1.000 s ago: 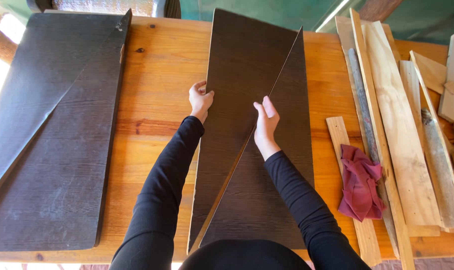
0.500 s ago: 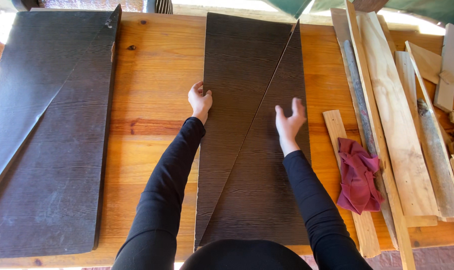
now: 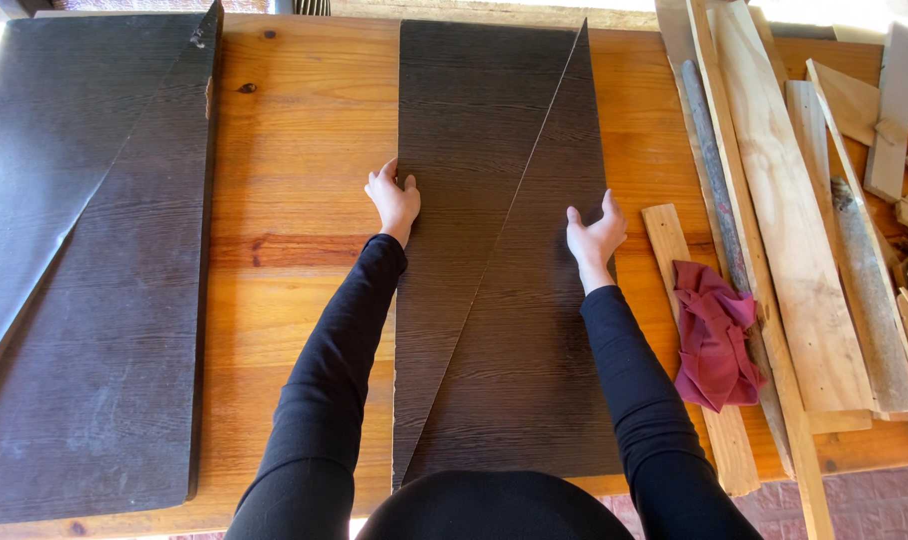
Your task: The person wipes several dark-stained wooden planks with a purple cloth on a wooden workbench. They handle the planks one at a time, wiping each surface and then stacking them together on the table.
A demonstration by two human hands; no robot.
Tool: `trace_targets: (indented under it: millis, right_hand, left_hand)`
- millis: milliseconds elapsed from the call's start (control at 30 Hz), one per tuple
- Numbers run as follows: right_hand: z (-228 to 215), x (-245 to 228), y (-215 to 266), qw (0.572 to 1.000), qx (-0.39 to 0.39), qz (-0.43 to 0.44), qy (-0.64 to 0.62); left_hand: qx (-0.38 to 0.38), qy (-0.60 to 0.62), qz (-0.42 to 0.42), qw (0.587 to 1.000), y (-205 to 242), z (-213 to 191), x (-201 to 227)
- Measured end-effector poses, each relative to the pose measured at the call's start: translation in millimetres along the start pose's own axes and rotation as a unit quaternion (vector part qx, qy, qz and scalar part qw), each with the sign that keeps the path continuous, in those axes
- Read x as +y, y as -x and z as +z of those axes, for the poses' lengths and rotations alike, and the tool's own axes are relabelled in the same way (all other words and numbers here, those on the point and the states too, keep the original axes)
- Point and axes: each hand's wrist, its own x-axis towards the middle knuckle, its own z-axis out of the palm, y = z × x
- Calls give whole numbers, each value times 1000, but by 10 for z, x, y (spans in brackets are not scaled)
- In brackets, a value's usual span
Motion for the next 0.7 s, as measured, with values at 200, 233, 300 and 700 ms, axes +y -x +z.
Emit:
trace_targets:
  millis: [200,233,300,700]
  right_hand:
    - [-29,-46,32,998,14,-47,34]
    - [-67,-98,58,998,15,-46,34]
    - [-141,-207,113,995,-4,-73,67]
    - [-941,-906,1826,930,-130,-332,84]
  left_hand:
    - [-11,-28,27,999,-110,123,-187]
    - [-12,-28,27,999,-122,145,-209]
    - [-26,-92,44,994,-146,178,-252]
    - [-86,-258,382,883,2444,-648,828]
